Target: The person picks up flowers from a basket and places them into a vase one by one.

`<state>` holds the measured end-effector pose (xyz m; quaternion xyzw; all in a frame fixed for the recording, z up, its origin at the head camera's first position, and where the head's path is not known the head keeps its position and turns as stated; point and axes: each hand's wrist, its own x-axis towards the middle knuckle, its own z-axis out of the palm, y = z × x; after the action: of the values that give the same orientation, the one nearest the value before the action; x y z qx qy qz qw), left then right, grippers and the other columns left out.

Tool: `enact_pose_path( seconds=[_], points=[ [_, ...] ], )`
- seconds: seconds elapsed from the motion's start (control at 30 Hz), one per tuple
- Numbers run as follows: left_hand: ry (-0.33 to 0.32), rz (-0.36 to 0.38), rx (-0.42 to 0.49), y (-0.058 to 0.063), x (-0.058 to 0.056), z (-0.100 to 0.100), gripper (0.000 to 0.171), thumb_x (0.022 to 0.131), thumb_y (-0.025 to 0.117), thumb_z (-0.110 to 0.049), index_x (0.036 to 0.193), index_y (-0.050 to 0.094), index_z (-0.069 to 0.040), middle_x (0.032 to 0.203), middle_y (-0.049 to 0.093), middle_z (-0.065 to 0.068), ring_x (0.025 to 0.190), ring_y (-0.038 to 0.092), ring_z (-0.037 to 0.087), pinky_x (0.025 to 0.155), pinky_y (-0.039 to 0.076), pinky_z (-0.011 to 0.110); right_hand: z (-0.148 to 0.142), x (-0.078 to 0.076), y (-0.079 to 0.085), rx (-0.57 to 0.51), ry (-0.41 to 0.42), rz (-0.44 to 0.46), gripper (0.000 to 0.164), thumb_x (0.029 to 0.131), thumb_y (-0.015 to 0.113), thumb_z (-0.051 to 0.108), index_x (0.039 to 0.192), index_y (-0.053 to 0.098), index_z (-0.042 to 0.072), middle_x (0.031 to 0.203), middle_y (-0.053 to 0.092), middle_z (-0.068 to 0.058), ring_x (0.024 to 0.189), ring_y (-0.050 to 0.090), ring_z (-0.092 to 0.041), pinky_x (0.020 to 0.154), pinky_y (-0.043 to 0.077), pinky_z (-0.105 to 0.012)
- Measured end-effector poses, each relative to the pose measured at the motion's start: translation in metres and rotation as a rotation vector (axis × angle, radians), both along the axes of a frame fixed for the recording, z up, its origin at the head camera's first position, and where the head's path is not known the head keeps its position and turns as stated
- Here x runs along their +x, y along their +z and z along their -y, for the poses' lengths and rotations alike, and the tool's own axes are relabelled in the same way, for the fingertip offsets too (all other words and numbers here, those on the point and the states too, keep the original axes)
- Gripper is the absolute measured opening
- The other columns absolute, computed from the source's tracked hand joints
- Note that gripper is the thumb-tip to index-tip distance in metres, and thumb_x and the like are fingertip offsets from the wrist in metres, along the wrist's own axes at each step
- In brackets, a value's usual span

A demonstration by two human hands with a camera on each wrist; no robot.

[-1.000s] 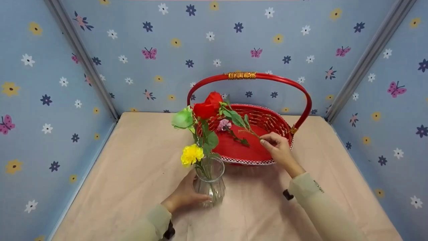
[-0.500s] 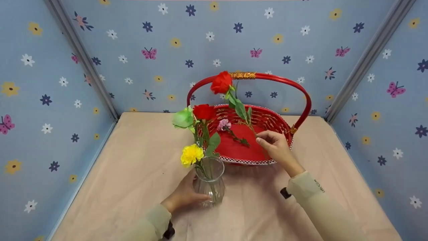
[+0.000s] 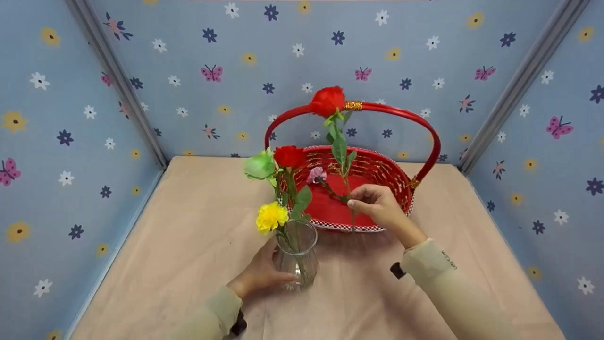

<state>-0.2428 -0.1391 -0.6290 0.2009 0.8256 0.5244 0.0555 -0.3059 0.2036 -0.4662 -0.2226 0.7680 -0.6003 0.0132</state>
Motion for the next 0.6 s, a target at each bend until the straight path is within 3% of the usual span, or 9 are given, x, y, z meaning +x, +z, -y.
enact_pose_path(
  seconds=[0.37,0.6],
  points=[
    [-0.015,-0.025,0.001,-0.001,-0.004,0.001,0.125,0.074,0.101,-0.043,0.171,0.027,-0.015,0.17,0.044,0.003,0.156,0.044,0.024,0.131,0.034,0.052,0.022,0.006,0.026,-0.126,0.109,0.01,0.017,0.098,0.073,-0.005,0.106,0.065,-0.018,0.085,0.079,0.003,0.077,0.079,-0.013,0.08,0.067,-0.033],
    [-0.008,-0.022,0.012,-0.003,-0.003,0.002,0.126,0.073,0.102,-0.042,0.171,0.027,-0.015,0.17,0.045,0.003,0.155,0.044,0.021,0.13,0.035,0.048,0.037,0.007,0.036,-0.197,0.1,0.036,0.019,0.098,0.077,0.002,0.105,0.068,-0.014,0.088,0.081,0.0,0.079,0.08,-0.015,0.079,0.067,-0.032]
  ],
)
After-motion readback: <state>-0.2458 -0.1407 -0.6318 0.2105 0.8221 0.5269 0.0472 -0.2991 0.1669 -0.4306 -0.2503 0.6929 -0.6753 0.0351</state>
